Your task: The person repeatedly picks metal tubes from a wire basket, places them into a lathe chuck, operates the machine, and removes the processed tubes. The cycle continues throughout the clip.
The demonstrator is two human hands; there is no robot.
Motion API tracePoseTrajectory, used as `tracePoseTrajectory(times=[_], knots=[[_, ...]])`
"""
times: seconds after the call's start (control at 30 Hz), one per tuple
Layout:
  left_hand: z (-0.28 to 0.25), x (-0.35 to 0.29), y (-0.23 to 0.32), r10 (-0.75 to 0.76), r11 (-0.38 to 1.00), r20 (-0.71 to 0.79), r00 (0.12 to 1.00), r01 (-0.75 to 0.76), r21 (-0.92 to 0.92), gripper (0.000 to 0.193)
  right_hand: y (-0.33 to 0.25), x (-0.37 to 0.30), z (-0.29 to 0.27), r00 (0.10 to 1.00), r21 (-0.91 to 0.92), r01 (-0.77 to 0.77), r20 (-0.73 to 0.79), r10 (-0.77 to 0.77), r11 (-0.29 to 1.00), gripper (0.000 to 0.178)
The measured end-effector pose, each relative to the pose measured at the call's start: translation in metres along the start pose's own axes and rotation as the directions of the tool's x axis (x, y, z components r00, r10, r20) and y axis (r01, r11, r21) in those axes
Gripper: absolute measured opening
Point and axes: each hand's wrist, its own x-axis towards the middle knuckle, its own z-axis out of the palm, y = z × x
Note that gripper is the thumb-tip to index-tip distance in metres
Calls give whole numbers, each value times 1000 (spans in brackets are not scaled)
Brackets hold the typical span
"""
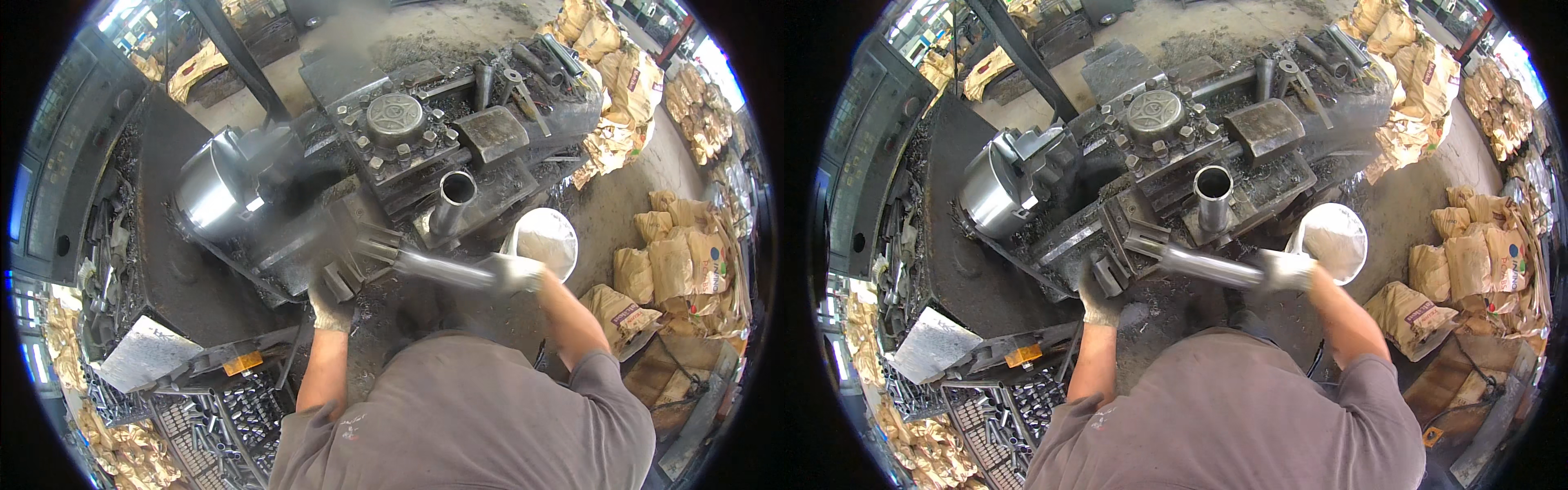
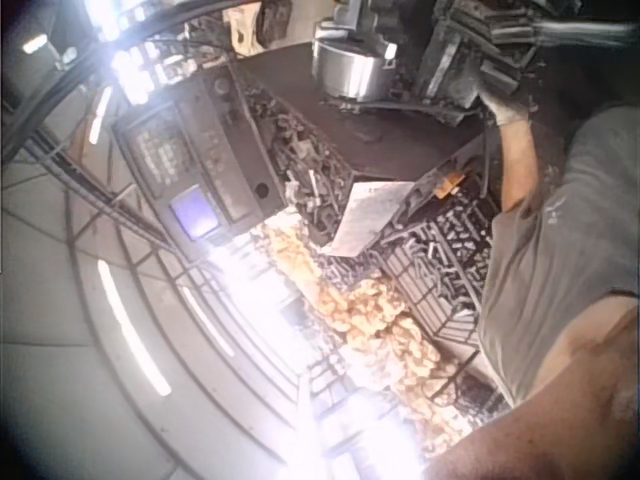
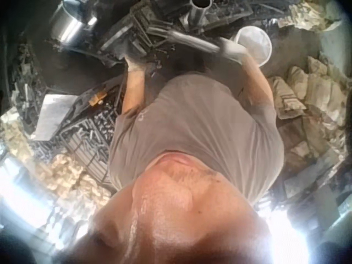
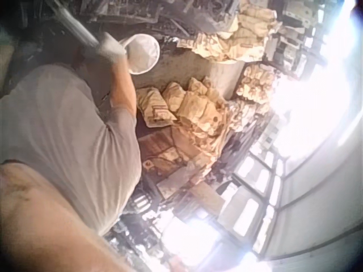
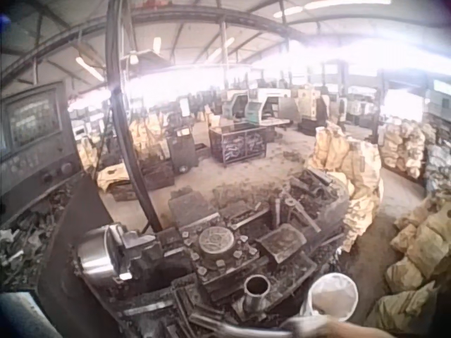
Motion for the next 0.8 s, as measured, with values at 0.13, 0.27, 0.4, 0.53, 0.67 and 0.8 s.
tracePoseTrajectory(times=[0.13,0.27,0.4,0.53,0.67,0.8], knots=[[-6,-28,8,-46,976,115,992,69,-208,73,82,-116,-26,827,317,-559,150,542,766,24],[33,-48,10,-96,985,166,982,117,-124,84,202,-82,5,601,214,-772,-63,797,599,26],[20,-54,10,-108,984,217,970,136,-118,79,102,-8,-49,666,-119,-503,-684,296,856,58],[55,-78,11,-185,982,305,934,161,102,70,-104,15,-77,755,82,232,-643,-126,969,72],[70,-112,6,-185,950,112,976,149,273,63,-157,37,-67,803,-169,362,-444,-398,917,43],[65,-99,0,-200,959,-20,980,200,199,56,-183,70,1,697,-386,492,-363,-619,781,65]])
